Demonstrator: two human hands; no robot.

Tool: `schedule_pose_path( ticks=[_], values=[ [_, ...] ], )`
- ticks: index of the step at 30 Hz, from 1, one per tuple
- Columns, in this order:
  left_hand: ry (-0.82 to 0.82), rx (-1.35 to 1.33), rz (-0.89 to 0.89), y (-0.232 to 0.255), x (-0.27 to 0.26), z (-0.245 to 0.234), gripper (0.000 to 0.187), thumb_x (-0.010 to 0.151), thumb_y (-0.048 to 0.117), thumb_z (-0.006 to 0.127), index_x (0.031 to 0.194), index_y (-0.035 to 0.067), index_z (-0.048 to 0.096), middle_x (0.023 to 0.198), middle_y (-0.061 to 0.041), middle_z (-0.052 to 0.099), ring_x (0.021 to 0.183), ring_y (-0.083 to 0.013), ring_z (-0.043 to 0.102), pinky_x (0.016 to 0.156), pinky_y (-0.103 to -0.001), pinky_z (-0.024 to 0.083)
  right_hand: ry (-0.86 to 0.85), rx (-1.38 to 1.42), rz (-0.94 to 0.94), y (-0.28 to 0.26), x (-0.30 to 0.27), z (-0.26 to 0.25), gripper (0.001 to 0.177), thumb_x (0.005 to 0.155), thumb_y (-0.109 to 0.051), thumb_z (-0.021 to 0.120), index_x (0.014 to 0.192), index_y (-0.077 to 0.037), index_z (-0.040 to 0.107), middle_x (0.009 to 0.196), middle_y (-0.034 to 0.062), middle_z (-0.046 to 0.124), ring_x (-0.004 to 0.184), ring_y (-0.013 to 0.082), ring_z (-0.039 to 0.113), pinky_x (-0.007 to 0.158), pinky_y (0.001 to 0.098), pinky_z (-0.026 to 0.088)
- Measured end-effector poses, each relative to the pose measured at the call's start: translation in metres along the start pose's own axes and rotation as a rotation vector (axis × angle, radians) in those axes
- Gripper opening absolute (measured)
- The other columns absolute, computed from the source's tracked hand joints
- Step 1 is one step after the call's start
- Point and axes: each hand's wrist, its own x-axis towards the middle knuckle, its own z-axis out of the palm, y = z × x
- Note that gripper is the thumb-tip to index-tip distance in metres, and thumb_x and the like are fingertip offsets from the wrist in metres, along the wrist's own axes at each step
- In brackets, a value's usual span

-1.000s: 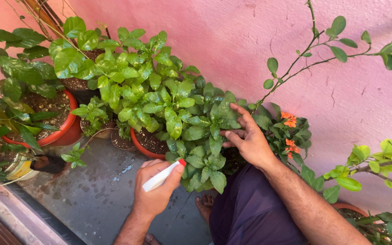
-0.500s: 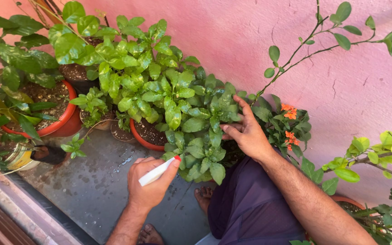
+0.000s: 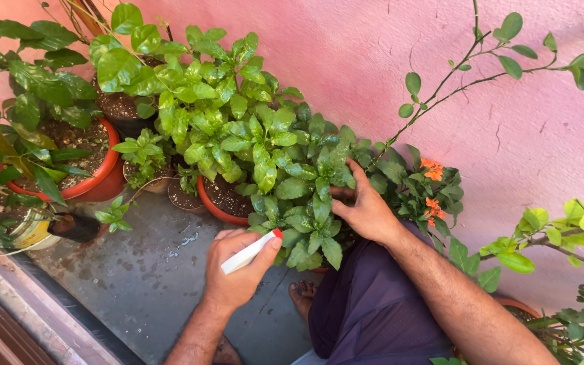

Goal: The person sprays water from a spray bottle onto the leaves and soil of several potted plants on a balcony, using their other hand to move leaves and check different parts of the foliage.

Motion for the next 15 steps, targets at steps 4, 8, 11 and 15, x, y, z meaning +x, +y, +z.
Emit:
schedule_pose_path(
  ticks=[4,8,11,15],
  values=[
    [-0.016,-0.029,-0.087,-0.001,0.0,0.006,0.038,0.087,0.032,0.077,0.059,0.007,0.068,0.053,-0.006,0.06,0.051,-0.0249,0.059,0.065,-0.038,0.046,-0.022,0.068,0.025,0.005,0.004,0.002,0.097,0.087,-0.007,0.067,0.163,-0.012,0.006,0.127,0.0198,0.068,0.114,0.0222,0.068,0.095,0.037,0.057],
    [0.041,0.028,-0.071,0.004,0.003,0.007,0.034,0.086,0.031,0.077,0.063,0.007,0.071,0.054,-0.006,0.062,0.053,-0.0259,0.059,0.062,-0.038,0.047,-0.033,-0.009,-0.012,0.011,0.005,0.002,0.098,0.089,-0.01,0.07,0.162,-0.011,0.003,0.126,0.0202,0.072,0.113,0.0225,0.069,0.099,0.0358,0.054],
    [0.064,-0.081,-0.052,0.003,0.002,0.007,0.03,0.089,0.028,0.075,0.067,0.007,0.073,0.057,-0.004,0.064,0.055,-0.0231,0.061,0.06,-0.038,0.046,-0.057,-0.007,0.029,0.015,0.005,0.002,0.1,0.089,-0.01,0.07,0.162,-0.012,0.003,0.126,0.0199,0.071,0.111,0.0224,0.069,0.098,0.036,0.054],
    [0.105,-0.141,-0.297,-0.001,0.003,0.009,0.033,0.091,0.03,0.073,0.067,0.006,0.072,0.056,-0.004,0.064,0.052,-0.0183,0.062,0.056,-0.035,0.047,-0.066,0.013,0.054,0.016,0.006,0.003,0.103,0.086,-0.009,0.07,0.163,-0.014,0.002,0.128,0.0194,0.069,0.111,0.0217,0.069,0.096,0.0363,0.056]
  ],
)
